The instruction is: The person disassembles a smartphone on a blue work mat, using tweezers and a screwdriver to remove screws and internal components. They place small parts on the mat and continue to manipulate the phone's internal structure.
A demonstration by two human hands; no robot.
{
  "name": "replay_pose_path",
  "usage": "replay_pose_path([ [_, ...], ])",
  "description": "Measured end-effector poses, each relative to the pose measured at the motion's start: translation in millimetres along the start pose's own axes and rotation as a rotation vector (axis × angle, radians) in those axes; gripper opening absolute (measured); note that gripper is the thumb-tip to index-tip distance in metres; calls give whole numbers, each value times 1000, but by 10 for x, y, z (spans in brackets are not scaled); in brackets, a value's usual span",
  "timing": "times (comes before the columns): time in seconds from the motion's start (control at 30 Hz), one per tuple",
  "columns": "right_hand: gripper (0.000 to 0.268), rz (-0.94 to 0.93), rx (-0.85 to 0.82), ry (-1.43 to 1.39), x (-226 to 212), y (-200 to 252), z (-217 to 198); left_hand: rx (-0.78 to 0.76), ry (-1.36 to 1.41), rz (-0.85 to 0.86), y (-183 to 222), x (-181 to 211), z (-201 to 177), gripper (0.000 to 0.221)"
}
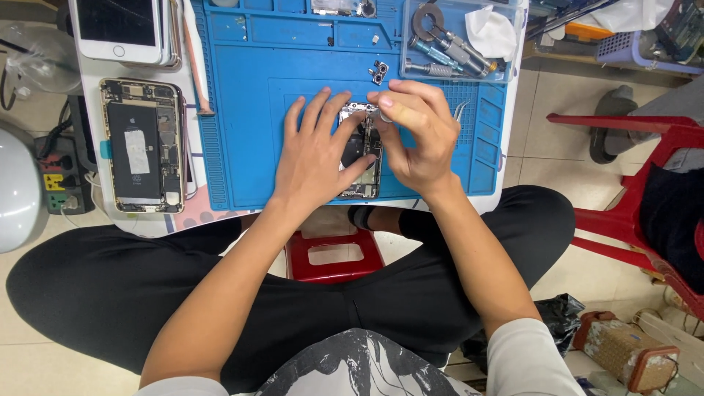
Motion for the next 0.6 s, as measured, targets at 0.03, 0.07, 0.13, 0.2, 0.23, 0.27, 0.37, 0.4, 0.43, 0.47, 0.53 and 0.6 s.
replay_pose_path([
  [0.03,23,-2,-5,-3,15,22,4,2,-1,-6,5,-3,-7,64],
  [0.07,26,-8,7,10,29,40,-7,2,2,-2,3,1,-12,64],
  [0.13,30,-19,14,22,66,75,-16,7,5,-3,-1,-2,-14,64],
  [0.2,31,-40,41,32,92,122,-37,5,-7,5,6,-4,-8,65],
  [0.23,31,-41,39,30,108,126,-51,5,-7,2,6,4,-6,65],
  [0.27,29,-50,48,26,114,131,-62,3,5,1,6,0,-8,64],
  [0.37,26,-56,69,19,131,110,-76,0,12,7,1,-5,-19,64],
  [0.4,25,-60,71,17,130,105,-83,8,10,7,4,5,-26,63],
  [0.43,25,-53,73,16,83,90,-99,1,11,8,21,23,-26,63],
  [0.47,21,-56,52,19,44,41,-84,3,17,4,12,14,-33,63],
  [0.53,17,-64,32,24,9,-7,-64,9,23,1,-5,-2,-41,63],
  [0.6,21,-33,21,-34,51,19,-62,0,17,5,7,4,-12,64],
])
Point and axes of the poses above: each hand's wrist, its own y-axis away from the middle knuckle, its own z-axis out of the palm, x = y × z, the point moved 10 cm from there along -y, towards the middle knuckle, and after that the axes turned 12 degrees about z, right-handed, at the moved point
